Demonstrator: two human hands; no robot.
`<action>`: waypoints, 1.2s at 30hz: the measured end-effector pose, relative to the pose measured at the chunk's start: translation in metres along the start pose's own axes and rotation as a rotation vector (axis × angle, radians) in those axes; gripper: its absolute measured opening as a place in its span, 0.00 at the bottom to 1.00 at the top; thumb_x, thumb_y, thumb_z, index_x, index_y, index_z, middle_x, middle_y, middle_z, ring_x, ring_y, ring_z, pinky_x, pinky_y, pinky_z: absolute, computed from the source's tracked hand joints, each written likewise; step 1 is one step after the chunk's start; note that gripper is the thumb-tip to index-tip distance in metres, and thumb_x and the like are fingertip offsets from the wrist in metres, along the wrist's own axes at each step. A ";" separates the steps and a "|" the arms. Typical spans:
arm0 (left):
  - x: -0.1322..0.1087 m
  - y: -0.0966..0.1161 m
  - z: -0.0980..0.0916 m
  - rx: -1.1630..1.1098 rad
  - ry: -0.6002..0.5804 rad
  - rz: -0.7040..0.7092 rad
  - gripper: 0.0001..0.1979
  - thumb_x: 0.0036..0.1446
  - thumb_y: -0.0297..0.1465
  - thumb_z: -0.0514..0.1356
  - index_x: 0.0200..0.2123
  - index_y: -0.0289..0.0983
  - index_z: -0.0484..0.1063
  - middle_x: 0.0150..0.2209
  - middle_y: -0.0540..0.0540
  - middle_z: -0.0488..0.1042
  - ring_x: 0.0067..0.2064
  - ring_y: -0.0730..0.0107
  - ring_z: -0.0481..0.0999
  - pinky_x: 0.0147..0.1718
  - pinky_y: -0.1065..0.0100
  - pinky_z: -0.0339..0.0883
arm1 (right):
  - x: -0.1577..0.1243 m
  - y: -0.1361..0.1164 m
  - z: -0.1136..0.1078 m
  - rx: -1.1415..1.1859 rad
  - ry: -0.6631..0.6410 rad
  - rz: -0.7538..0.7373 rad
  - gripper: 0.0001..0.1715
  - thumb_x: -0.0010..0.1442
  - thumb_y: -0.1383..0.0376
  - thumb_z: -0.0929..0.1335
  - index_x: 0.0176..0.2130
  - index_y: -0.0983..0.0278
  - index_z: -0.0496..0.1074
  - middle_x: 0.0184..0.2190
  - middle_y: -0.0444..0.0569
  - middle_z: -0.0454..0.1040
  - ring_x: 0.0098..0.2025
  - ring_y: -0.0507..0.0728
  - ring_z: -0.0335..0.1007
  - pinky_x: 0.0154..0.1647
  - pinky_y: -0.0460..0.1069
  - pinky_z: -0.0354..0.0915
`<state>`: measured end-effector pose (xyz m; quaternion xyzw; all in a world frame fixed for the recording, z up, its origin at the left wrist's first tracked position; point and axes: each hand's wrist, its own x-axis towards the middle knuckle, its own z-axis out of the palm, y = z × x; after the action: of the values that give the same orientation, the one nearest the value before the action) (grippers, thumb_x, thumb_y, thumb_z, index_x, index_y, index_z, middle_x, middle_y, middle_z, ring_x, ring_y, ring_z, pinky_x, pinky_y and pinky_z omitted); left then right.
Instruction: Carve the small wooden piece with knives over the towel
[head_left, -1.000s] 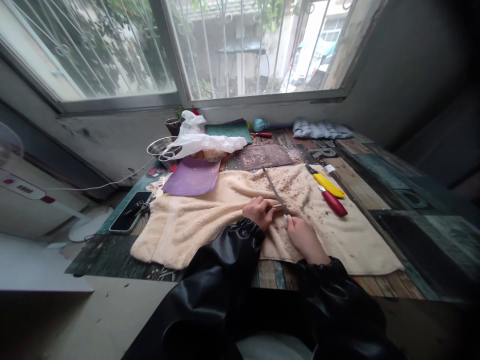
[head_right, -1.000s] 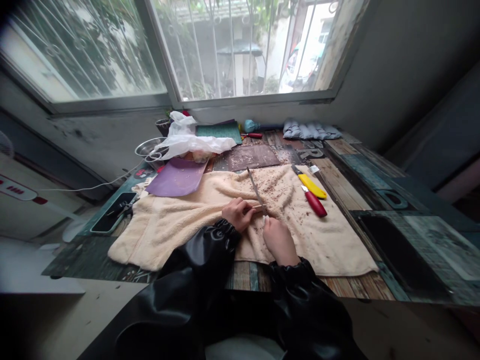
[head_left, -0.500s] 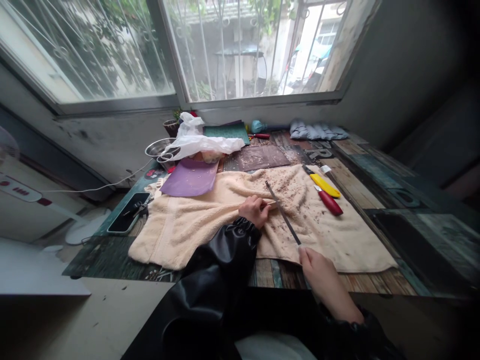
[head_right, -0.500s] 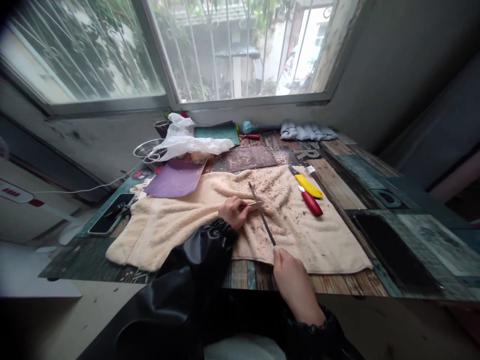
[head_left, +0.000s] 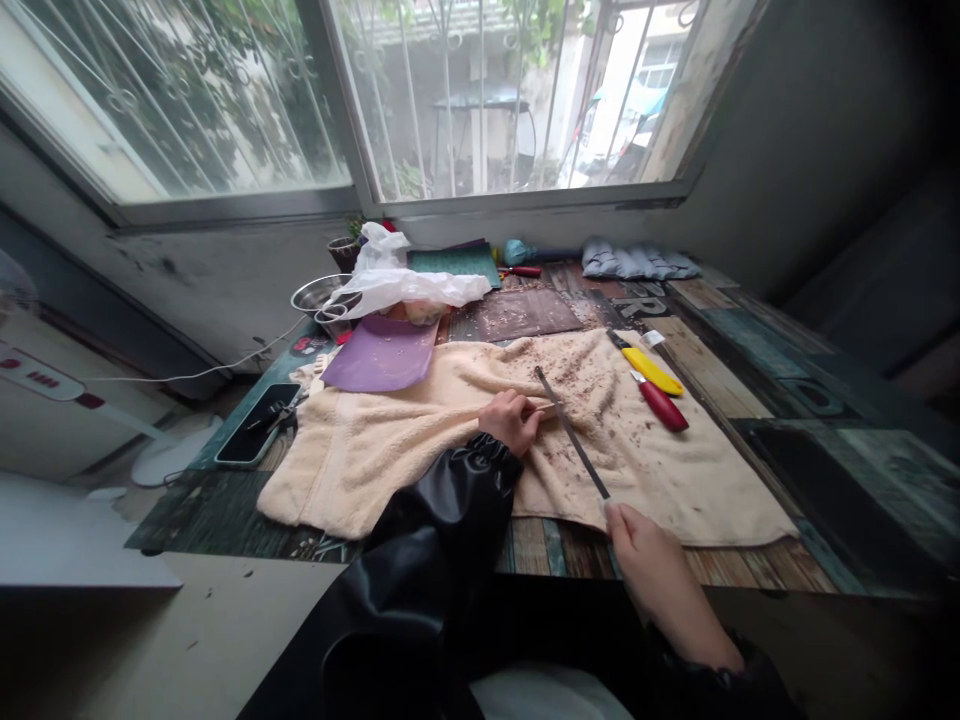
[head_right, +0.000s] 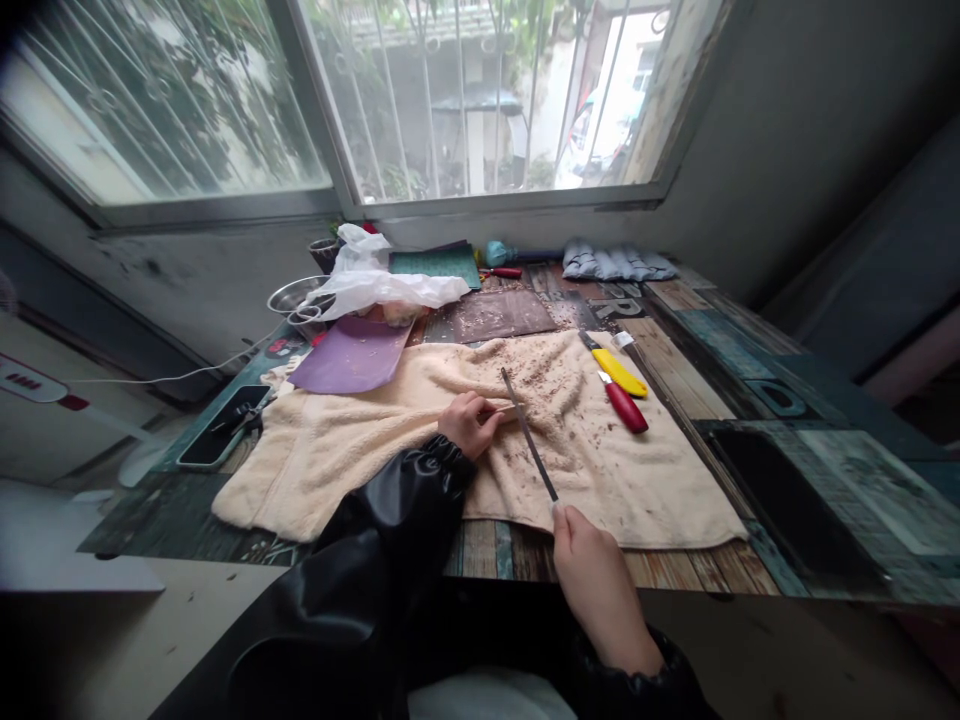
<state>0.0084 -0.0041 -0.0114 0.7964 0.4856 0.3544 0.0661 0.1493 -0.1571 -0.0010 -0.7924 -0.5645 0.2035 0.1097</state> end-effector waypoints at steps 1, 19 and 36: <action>-0.001 0.000 0.000 -0.007 -0.013 0.025 0.08 0.47 0.37 0.58 0.24 0.38 0.68 0.27 0.49 0.68 0.33 0.72 0.66 0.31 0.70 0.60 | 0.002 -0.001 0.001 -0.014 0.008 0.001 0.21 0.57 0.57 0.50 0.23 0.61 0.61 0.20 0.47 0.68 0.25 0.53 0.61 0.24 0.45 0.48; -0.001 0.002 0.002 0.037 -0.018 -0.017 0.09 0.48 0.38 0.57 0.24 0.39 0.67 0.28 0.49 0.68 0.33 0.71 0.66 0.31 0.69 0.60 | 0.081 -0.055 -0.005 -0.092 0.079 -0.035 0.26 0.59 0.60 0.50 0.34 0.67 0.71 0.28 0.55 0.73 0.30 0.54 0.66 0.28 0.46 0.52; -0.005 0.002 0.003 0.037 -0.002 0.040 0.09 0.50 0.37 0.55 0.24 0.38 0.68 0.27 0.49 0.67 0.32 0.72 0.66 0.30 0.70 0.59 | 0.070 -0.046 -0.004 -0.051 0.063 -0.015 0.25 0.59 0.61 0.51 0.34 0.67 0.71 0.30 0.55 0.73 0.31 0.53 0.66 0.28 0.45 0.51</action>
<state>0.0102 -0.0082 -0.0150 0.8074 0.4760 0.3457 0.0445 0.1317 -0.0757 0.0066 -0.7968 -0.5716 0.1632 0.1083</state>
